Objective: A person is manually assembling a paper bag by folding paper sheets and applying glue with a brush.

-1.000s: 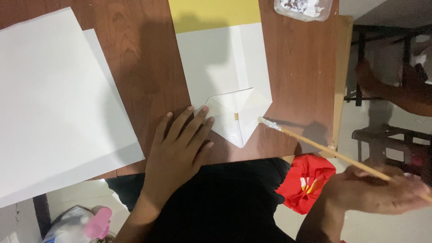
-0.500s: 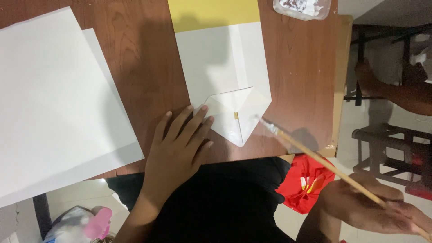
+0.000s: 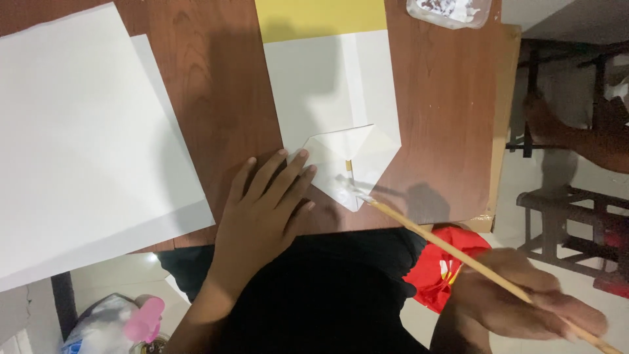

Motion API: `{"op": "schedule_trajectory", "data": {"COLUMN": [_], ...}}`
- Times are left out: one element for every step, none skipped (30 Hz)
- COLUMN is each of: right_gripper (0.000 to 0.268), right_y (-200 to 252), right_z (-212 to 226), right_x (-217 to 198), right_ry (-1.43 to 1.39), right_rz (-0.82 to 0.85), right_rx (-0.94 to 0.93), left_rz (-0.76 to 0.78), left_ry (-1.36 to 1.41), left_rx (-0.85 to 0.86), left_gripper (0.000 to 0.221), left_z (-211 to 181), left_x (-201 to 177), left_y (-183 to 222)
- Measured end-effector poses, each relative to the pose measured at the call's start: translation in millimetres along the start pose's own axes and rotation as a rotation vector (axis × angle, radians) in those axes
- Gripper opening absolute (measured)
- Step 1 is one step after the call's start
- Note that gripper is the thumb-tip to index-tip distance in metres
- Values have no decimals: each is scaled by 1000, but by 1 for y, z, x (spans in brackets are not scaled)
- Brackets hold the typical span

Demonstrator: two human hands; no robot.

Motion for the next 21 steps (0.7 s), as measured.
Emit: {"op": "schedule_trajectory", "data": {"right_gripper": [71, 67, 67, 12, 45, 45, 15, 69, 69, 71, 74, 74, 43, 20, 20, 19, 49, 49, 43, 38, 38], "right_y": [2, 5, -3, -3, 8, 33, 37, 54, 57, 62, 67, 88, 110, 136, 95, 61, 21, 20, 16, 11, 27], "right_z": [4, 9, 24, 10, 2, -25, -26, -21, -19, -23, -26, -27, -45, -62, -40, -33, -15, -18, -22, -24, -41], "right_x": [-1, -1, 1, 3, 3, -5, -10, -17, -13, -16, -19, -28, -28, -28, -15, 2, 22, 28, 24, 21, 26], "right_ry": [-21, -41, -43, 86, 206, 199, 74, -56, -56, 47, 154, 156, 171, 182, 184, -261, -749, -749, -644, -542, -544], "right_rz": [-74, -148, -148, -148, -133, -133, -144, -139, -138, -211, -282, -281, -135, 15, 15, 38, 69, 68, -8, -82, -84], "right_rx": [52, 105, 106, 518, 931, 933, 497, 61, 61, 123, 184, 183, 381, 576, 576, 833, 1047, 1047, 989, 928, 927], "left_rz": [2, 4, 5, -3, -12, -13, -1, 11, 12, -1, -14, -13, 0, 13, 14, 3, -9, -10, -8, -7, -9], "left_ry": [5, 10, 9, 14, 17, 14, 15, 16, 17, 22, 29, 31, 21, 10, 10, 7, 3, 2, 20, 38, 37], "left_rx": [-2, -4, -5, -1, -3, -9, -5, 0, 0, -3, -4, -1, -1, -1, 1, 0, -2, -1, -3, -5, -6], "left_gripper": [42, 42, 42, 42, 41, 41, 41, 41, 41, 40, 39, 39, 40, 42, 42, 42, 42, 42, 41, 41, 41], "left_z": [0, 0, 0, 0, 0, 1, 1, 1, 1, 1, 1, 1, 1, 1, 1, 1, 1, 1, 2, 2, 2], "left_x": [0, 0, 0, -1, -1, -1, 0, 2, 1, -1, -2, -1, 1, 2, 3, 2, 1, 1, 0, 0, -1], "left_y": [0, -1, -1, -1, -1, -1, -1, 0, -1, -1, -2, -1, 0, 0, 1, 1, 1, 0, 0, 0, 0]}}
Point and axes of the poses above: each hand's wrist, its own y-axis away from the middle knuckle, its own x-axis out of the palm, z = x × y, the point moved 8 cm from there along -y, towards the middle knuckle, and after that the axes turned 4 degrees about x, right-handed, at the moved point
